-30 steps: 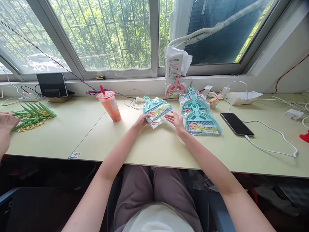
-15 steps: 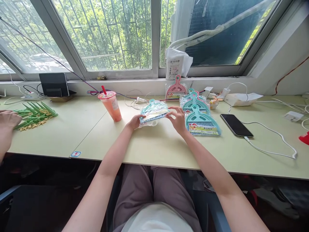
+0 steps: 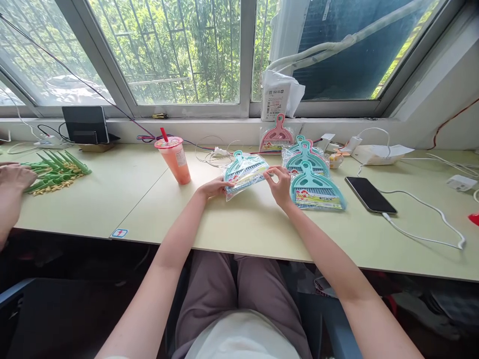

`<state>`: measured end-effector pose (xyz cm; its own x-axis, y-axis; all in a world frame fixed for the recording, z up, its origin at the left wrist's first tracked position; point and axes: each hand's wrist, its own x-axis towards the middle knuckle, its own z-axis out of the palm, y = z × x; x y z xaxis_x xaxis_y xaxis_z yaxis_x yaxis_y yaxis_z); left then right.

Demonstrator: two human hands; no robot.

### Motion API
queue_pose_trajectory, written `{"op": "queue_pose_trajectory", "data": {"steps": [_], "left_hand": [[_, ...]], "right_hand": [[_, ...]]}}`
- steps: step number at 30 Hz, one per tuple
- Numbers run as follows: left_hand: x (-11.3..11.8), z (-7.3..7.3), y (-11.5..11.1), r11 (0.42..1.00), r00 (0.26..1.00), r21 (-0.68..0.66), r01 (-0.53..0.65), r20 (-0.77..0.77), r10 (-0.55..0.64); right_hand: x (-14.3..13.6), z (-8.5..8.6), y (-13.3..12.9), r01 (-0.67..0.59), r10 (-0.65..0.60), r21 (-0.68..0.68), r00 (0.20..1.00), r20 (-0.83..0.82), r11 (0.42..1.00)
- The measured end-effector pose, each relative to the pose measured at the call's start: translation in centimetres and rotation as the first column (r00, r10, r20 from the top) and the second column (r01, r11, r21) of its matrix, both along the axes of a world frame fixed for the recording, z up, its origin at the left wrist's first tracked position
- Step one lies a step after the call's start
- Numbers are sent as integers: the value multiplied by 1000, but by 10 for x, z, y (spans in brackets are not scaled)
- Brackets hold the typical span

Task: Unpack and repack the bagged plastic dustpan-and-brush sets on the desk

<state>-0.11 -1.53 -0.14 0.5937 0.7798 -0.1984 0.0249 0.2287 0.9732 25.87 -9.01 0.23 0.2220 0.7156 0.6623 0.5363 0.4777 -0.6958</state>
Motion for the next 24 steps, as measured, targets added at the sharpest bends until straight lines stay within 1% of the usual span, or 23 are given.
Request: {"op": "queue_pose_trajectory", "data": {"steps": [3, 6, 9, 12, 14, 16, 17, 19, 21, 24], "left_hand": [[2, 2, -2, 999, 999, 25, 39, -34, -39], [5, 1, -4, 995, 995, 46, 86, -53, -83], [9, -2, -4, 991, 993, 67, 113, -43, -110], [9, -4, -3, 993, 995, 75, 94, -43, -91], [8, -4, -2, 994, 995, 77, 80, -57, -76], [7, -3, -2, 993, 994, 88, 75, -83, -67], [7, -2, -2, 992, 993, 98, 76, -99, -66], [8, -2, -2, 989, 991, 123, 87, -115, -73], [11, -3, -2, 984, 994, 158, 83, -82, -71], [14, -1, -3, 975, 997, 212, 61, 34, -70]], "right_hand": [[-4, -1, -4, 52, -52, 16, 999, -11, 999], [-4, 0, -5, 57, -54, 54, 997, -60, 997], [-2, -1, -4, -9, 19, 66, 989, -144, 998], [-2, -4, -1, -94, 90, 1, 954, -285, 996], [-3, -7, 2, -159, 105, -95, 901, -420, 983], [-5, -10, 4, -269, 125, -188, 826, -550, 945], [-5, -11, 5, -326, 140, -212, 786, -602, 921], [-4, -12, 7, -403, 168, -207, 719, -674, 892], [-2, -12, 10, -405, 154, -182, 668, -728, 896], [2, -14, 14, -337, 60, -177, 589, -806, 925]]}}
